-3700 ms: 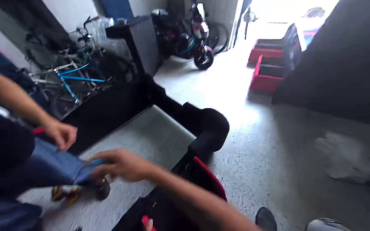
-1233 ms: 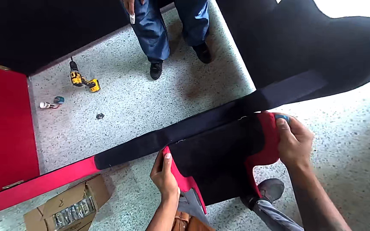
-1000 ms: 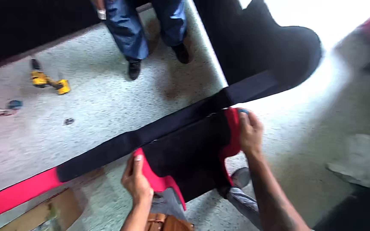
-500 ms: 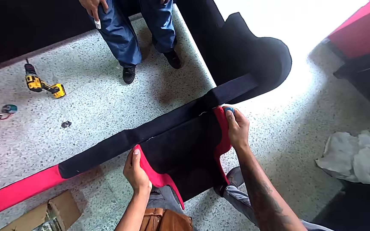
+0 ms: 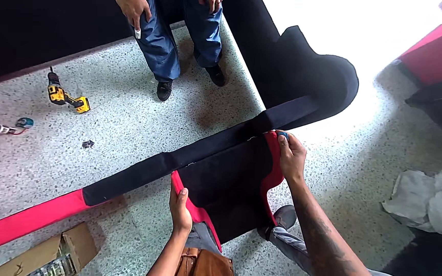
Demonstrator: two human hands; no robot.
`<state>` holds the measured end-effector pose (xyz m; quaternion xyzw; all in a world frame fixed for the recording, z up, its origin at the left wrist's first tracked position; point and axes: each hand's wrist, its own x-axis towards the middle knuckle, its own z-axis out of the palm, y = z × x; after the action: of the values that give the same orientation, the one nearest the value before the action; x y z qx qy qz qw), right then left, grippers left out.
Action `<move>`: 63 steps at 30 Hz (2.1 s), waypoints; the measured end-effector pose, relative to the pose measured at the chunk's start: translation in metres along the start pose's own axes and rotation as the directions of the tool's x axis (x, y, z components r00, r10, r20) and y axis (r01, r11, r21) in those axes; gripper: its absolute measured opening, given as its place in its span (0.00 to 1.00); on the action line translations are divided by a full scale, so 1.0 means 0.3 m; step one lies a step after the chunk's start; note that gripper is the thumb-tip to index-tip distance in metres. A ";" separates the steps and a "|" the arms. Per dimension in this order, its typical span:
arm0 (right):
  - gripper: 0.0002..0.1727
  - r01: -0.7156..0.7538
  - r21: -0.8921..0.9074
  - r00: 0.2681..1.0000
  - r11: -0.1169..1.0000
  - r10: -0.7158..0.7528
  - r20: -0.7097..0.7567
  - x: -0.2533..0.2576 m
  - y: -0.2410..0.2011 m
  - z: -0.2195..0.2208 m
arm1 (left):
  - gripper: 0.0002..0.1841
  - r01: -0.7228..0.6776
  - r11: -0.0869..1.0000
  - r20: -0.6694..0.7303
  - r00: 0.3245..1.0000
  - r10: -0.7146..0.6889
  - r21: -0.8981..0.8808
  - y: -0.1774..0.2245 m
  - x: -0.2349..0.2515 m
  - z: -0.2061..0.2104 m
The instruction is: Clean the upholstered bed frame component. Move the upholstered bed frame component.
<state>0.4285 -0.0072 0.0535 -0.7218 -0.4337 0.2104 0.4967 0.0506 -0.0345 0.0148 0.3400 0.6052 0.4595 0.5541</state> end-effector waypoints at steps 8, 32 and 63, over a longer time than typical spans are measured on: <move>0.14 0.077 0.002 0.997 0.997 -0.077 -0.030 0.033 -0.004 0.022 | 0.33 -0.028 1.000 -0.022 0.999 0.028 -0.006 0.002 0.007 0.007; 0.12 -0.066 -0.346 0.593 0.936 0.316 0.741 -0.058 -0.488 0.572 | 0.34 -0.050 0.997 0.047 0.997 0.053 -0.056 0.033 -0.004 0.011; 0.10 -0.234 -0.308 0.642 0.922 0.384 0.664 -0.127 -0.514 0.627 | 0.37 -0.002 0.993 0.005 1.000 0.002 -0.120 0.032 0.000 0.018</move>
<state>0.2057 0.0816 0.1088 -0.6915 -0.4795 0.5117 0.1733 0.0548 -0.0304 0.0240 0.3078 0.5749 0.4947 0.5744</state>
